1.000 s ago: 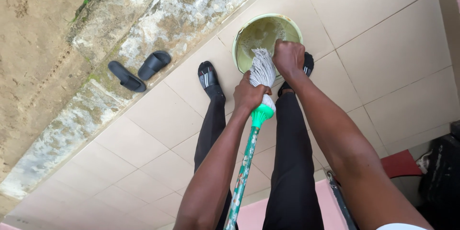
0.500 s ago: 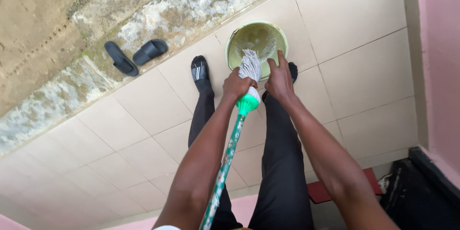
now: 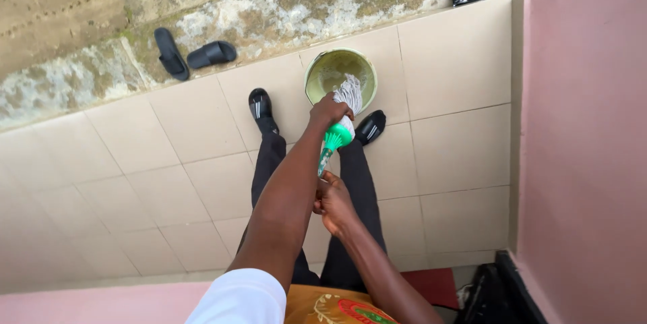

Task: The person mops a tiled floor using a mop, then rinses and wrings the mop head in a bucket of water before continuing to mop.

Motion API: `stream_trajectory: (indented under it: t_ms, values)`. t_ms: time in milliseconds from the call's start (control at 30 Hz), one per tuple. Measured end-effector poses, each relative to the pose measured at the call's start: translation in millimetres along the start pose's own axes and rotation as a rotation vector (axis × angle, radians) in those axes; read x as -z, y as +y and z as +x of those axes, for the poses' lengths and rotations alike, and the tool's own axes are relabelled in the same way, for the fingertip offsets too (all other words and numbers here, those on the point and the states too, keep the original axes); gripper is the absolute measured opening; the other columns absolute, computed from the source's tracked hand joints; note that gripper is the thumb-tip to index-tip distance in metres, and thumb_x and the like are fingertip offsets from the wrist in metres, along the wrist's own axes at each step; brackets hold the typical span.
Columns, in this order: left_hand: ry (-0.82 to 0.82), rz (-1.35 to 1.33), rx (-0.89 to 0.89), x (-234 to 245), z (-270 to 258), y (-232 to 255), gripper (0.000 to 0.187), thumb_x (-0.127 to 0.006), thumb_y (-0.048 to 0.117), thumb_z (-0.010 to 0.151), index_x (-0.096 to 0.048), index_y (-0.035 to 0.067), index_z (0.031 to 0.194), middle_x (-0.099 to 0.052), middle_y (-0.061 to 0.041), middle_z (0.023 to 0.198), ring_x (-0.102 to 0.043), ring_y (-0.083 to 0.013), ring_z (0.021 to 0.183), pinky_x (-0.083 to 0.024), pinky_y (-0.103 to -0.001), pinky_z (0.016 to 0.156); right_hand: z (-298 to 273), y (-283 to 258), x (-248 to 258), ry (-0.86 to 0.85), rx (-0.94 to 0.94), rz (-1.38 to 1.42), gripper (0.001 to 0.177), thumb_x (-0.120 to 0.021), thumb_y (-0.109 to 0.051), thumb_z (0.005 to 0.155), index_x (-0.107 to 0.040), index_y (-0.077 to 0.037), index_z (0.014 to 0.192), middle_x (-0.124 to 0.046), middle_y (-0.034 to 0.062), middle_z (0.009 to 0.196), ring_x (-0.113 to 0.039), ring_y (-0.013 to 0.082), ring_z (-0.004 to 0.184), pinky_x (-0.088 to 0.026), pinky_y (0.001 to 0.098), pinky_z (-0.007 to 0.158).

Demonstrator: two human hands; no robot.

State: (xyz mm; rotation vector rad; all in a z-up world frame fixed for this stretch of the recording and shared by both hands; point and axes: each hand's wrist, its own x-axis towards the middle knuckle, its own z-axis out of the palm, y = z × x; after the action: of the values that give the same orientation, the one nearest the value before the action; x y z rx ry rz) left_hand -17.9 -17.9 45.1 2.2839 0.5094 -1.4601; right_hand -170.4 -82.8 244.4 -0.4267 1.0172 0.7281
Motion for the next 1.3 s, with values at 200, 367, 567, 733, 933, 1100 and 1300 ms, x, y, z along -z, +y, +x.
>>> stream_trajectory:
  t_ms: [200,367,567,733,933,1100,1300]
  values:
    - [0.164,0.057,0.104,27,-86,56,0.091,-0.075,0.051,0.078,-0.038,0.018,0.153,-0.06,-0.018,0.139,-0.057,-0.0371,0.127,-0.041,-0.061,0.104,-3,-13,-5,-0.024,-0.041,0.045,0.029,-0.051,-0.006,0.094,-0.054,0.004,0.122,-0.067,0.0112,0.09,-0.067,0.0148,0.07,-0.058,0.0309,0.061]
    - [0.469,-0.029,-0.083,13,-132,69,0.029,-0.054,0.028,0.111,-0.068,0.014,0.131,-0.076,-0.02,0.117,-0.072,-0.0344,0.113,-0.054,-0.045,0.101,33,-19,9,-0.178,0.014,0.086,0.013,-0.061,-0.016,0.098,-0.055,-0.006,0.105,-0.064,0.0161,0.085,-0.064,0.0224,0.067,-0.054,0.0363,0.057]
    - [0.676,-0.196,-0.605,18,-176,51,0.04,-0.068,0.001,0.079,-0.07,0.005,0.119,-0.065,-0.022,0.126,-0.062,-0.0386,0.114,-0.052,-0.046,0.094,78,-8,36,-0.249,0.026,0.071,0.019,-0.058,-0.026,0.102,-0.058,-0.007,0.1,-0.067,0.0171,0.086,-0.064,0.0235,0.065,-0.053,0.036,0.054]
    - [0.714,-0.332,-0.574,51,-254,31,0.03,-0.07,0.01,0.084,-0.069,0.004,0.114,-0.069,-0.018,0.115,-0.065,-0.0374,0.109,-0.052,-0.046,0.092,67,-7,33,-0.38,-0.03,0.066,0.03,-0.057,-0.033,0.105,-0.062,-0.003,0.106,-0.068,0.015,0.085,-0.065,0.0237,0.067,-0.054,0.0367,0.055]
    - [0.913,-0.512,-0.709,71,-405,-14,0.014,-0.066,0.015,0.094,-0.068,0.002,0.097,-0.069,-0.019,0.096,-0.068,-0.0384,0.091,-0.053,-0.048,0.079,18,-1,-12,-0.519,0.2,-0.02,0.031,-0.051,-0.035,0.098,-0.06,-0.007,0.109,-0.068,0.0056,0.088,-0.063,0.0181,0.08,-0.053,0.0328,0.071]
    - [0.836,-0.516,-0.477,45,-521,-102,0.033,-0.069,0.034,0.096,-0.069,0.004,0.082,-0.069,-0.015,0.072,-0.07,-0.0338,0.071,-0.053,-0.043,0.065,7,-5,-51,-0.514,-0.06,-0.148,0.025,-0.053,-0.023,0.106,-0.058,0.002,0.109,-0.06,0.0057,0.08,-0.051,0.0147,0.065,-0.043,0.0289,0.057]
    - [1.043,-0.899,-0.316,50,-569,-213,0.054,-0.076,0.044,0.088,-0.063,-0.002,0.113,-0.073,-0.011,0.086,-0.075,-0.0215,0.075,-0.06,-0.033,0.062,-14,31,-114,-0.314,0.002,-0.223,0.018,-0.051,-0.015,0.106,-0.055,0.0,0.098,-0.058,0.0067,0.076,-0.041,0.0109,0.054,-0.032,0.0259,0.048]
